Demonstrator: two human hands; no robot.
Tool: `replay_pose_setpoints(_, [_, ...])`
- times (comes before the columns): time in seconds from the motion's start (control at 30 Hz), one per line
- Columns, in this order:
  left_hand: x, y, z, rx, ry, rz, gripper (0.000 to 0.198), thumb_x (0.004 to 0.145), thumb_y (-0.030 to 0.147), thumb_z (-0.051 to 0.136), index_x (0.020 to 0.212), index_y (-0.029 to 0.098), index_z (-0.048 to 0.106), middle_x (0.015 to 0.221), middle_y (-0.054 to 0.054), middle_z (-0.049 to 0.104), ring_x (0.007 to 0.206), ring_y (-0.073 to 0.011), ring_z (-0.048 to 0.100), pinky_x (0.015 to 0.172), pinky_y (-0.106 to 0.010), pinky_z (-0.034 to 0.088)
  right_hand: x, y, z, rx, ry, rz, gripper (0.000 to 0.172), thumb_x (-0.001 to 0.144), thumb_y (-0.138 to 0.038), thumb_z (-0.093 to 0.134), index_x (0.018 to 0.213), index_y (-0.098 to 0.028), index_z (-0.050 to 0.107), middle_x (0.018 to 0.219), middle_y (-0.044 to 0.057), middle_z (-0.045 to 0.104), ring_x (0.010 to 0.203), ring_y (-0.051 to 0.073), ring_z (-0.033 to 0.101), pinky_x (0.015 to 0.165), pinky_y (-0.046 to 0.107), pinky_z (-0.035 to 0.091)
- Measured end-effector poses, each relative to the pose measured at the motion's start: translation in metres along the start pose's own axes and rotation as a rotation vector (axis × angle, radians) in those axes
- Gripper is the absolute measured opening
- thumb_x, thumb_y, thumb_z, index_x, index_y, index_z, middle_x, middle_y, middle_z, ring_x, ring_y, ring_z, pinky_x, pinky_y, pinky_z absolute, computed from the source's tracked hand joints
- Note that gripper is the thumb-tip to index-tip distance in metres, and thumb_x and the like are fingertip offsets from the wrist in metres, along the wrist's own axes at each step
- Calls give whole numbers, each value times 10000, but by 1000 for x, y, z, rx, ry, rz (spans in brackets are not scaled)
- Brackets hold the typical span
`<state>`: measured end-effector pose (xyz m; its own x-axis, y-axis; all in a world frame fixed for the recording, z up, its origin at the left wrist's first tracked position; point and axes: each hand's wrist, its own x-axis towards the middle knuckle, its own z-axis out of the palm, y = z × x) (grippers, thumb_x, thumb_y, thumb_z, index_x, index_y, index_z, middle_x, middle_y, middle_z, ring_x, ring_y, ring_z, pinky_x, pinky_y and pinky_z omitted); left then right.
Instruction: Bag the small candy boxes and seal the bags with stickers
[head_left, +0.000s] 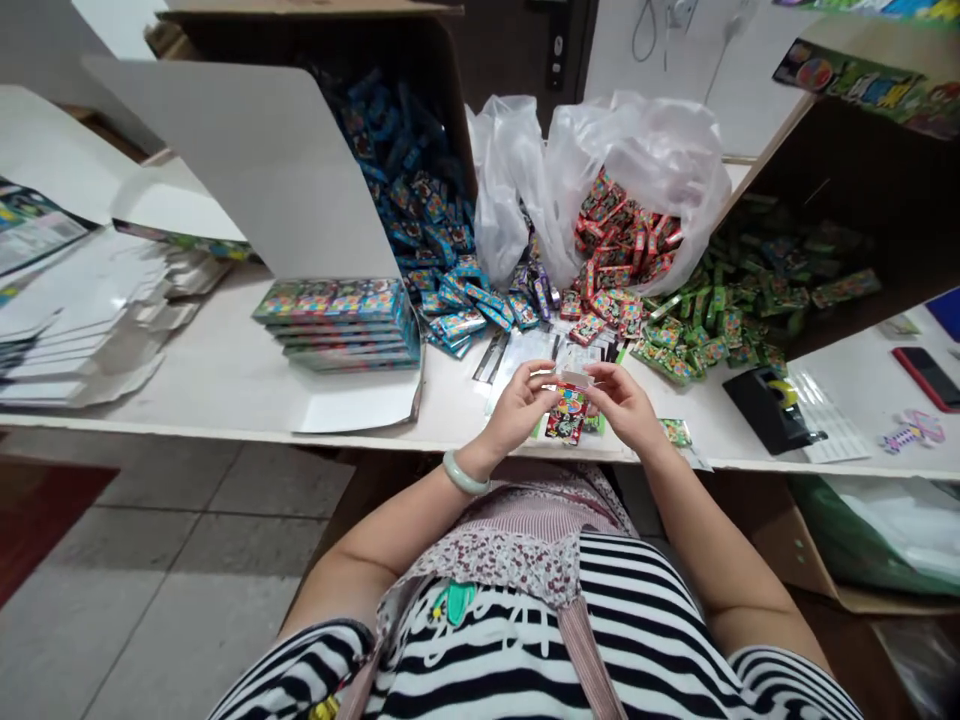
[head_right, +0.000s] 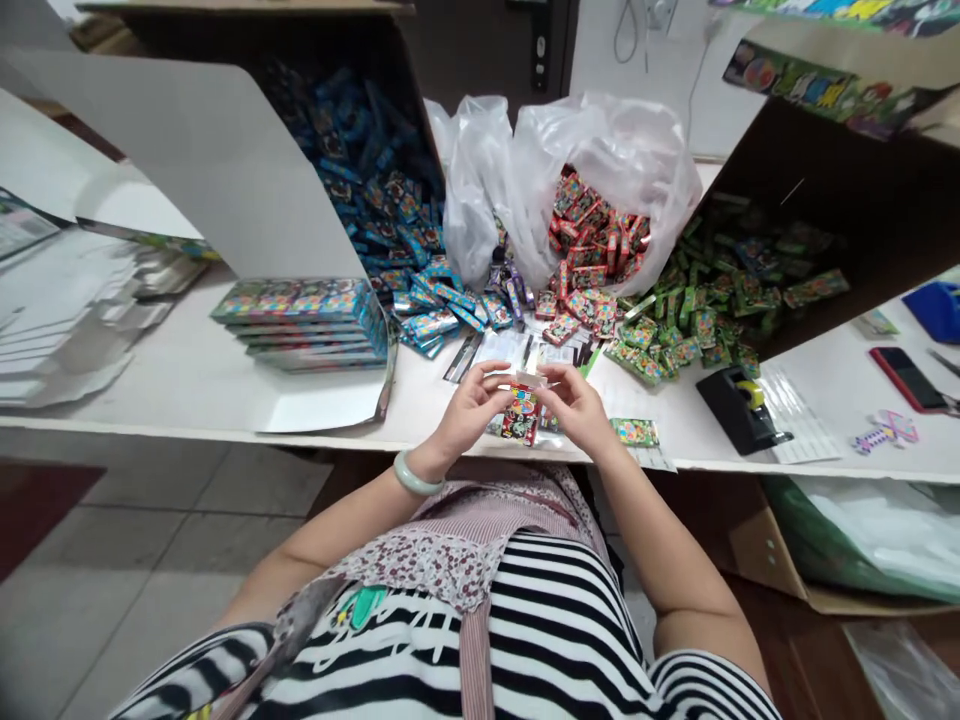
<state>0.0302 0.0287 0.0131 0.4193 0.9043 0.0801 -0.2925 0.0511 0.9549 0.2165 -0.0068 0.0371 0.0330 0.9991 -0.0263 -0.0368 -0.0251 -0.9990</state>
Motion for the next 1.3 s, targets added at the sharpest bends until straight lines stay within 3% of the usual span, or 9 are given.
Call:
replay_pose_setpoints(0.23, [-51, -3, 4, 70, -119, 139, 444, 885, 302, 723, 1275, 224, 524, 1201, -85, 692, 1154, -189, 674, 975, -319, 561, -41, -10, 10, 292, -174, 313, 347, 604, -364, 833, 837, -246, 604, 933, 4, 687, 845, 175, 641, 707, 304, 537])
replay_pose_setpoints(0.37, [-68, -4, 7, 77, -114, 119, 410, 899, 297, 704, 1274, 216, 559, 1223, -91, 695, 1161, -196, 672, 965, -314, 566, -58, -10, 14, 63, -63, 153, 271, 685, -384, 803, 854, -248, 640, 891, -3, 637, 727, 139, 579, 620, 278, 516])
replay_pose_setpoints(0.47, [-80, -3, 9, 96, -102, 48, 411, 898, 294, 701, 1283, 209, 589, 1155, -76, 714, 1028, -169, 698, 858, -270, 577, -73, -10, 16, -171, -46, -21, 250, 751, -423, 782, 898, -241, 694, 986, 40, 633, 832, 172, 609, 624, 288, 534])
replay_pose_setpoints(0.57, [-90, -2, 9, 124, -98, -13, 352, 894, 300, 704, 1223, 195, 634, 1077, -60, 719, 865, -132, 688, 735, -230, 557, -84, -9, 18, -249, -72, -59, 237, 780, -418, 767, 917, -234, 705, 976, 53, 646, 878, 190, 630, 638, 295, 533])
replay_pose_setpoints(0.87, [-96, 0, 8, 124, -146, 47, 205, 871, 272, 737, 1039, 189, 652, 1017, -21, 646, 887, -101, 632, 797, -213, 518, -87, -7, 28, -172, -87, 90, 257, 698, -393, 789, 832, -208, 672, 831, 12, 677, 746, 150, 614, 666, 301, 510])
replay_pose_setpoints(1.03, [-98, -2, 6, 84, -241, -32, 360, 878, 268, 716, 1220, 225, 612, 1194, -61, 651, 969, -141, 680, 849, -264, 554, -87, -5, 25, -114, -92, 143, 297, 733, -446, 784, 859, -211, 655, 810, 11, 675, 712, 141, 595, 647, 298, 498])
replay_pose_setpoints(1.13, [-101, -4, 5, 108, -278, -65, 426, 877, 247, 706, 1284, 231, 580, 1183, -71, 671, 993, -163, 695, 871, -292, 566, -90, 3, 24, -114, -96, 143, 275, 712, -414, 801, 818, -216, 644, 797, -1, 662, 726, 141, 588, 676, 303, 496])
replay_pose_setpoints(1.3, [-105, -5, 7, 179, -274, -98, 250, 887, 320, 699, 1083, 184, 625, 1020, -53, 690, 900, -156, 674, 810, -290, 549, -97, 17, 29, -84, -155, 232, 256, 691, -410, 809, 761, -222, 649, 756, -13, 646, 715, 148, 573, 694, 317, 489])
